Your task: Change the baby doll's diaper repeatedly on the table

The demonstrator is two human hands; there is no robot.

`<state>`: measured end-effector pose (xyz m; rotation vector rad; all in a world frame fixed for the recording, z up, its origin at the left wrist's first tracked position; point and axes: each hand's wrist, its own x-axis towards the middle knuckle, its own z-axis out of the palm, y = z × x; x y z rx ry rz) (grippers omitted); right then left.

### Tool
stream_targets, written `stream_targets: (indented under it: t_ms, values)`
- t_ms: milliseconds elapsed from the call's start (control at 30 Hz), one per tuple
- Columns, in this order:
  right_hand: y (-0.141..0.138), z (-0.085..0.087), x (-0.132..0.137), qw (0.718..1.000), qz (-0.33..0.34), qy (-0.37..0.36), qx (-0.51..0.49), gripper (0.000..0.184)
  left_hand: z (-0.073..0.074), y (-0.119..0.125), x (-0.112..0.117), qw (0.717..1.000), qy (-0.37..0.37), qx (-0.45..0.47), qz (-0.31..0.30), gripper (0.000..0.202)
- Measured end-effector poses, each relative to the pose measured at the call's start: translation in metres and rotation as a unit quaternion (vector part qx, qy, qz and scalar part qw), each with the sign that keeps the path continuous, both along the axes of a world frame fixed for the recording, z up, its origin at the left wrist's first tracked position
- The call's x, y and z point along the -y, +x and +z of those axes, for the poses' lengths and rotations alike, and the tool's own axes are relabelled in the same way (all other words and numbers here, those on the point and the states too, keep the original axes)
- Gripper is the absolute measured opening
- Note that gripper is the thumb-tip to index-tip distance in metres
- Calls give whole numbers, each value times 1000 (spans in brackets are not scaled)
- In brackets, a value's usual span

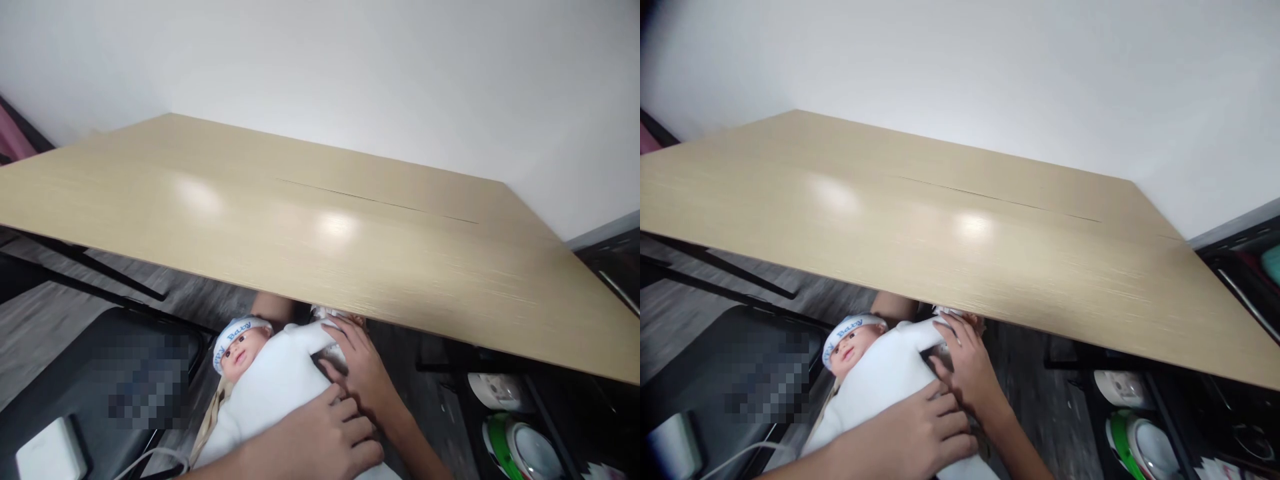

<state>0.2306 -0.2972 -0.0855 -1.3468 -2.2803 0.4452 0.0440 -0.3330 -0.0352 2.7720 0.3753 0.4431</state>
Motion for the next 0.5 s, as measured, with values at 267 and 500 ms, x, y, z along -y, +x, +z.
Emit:
stream_targets:
  t_ms: [267,500]
  values:
    - [-48,27,-27,986,77,-106,107,15,2,-41,28,985,-78,117,96,41]
    - [-39,49,9,995,84,-42,39,26,-86,-126,109,773,-132,292,547,19]
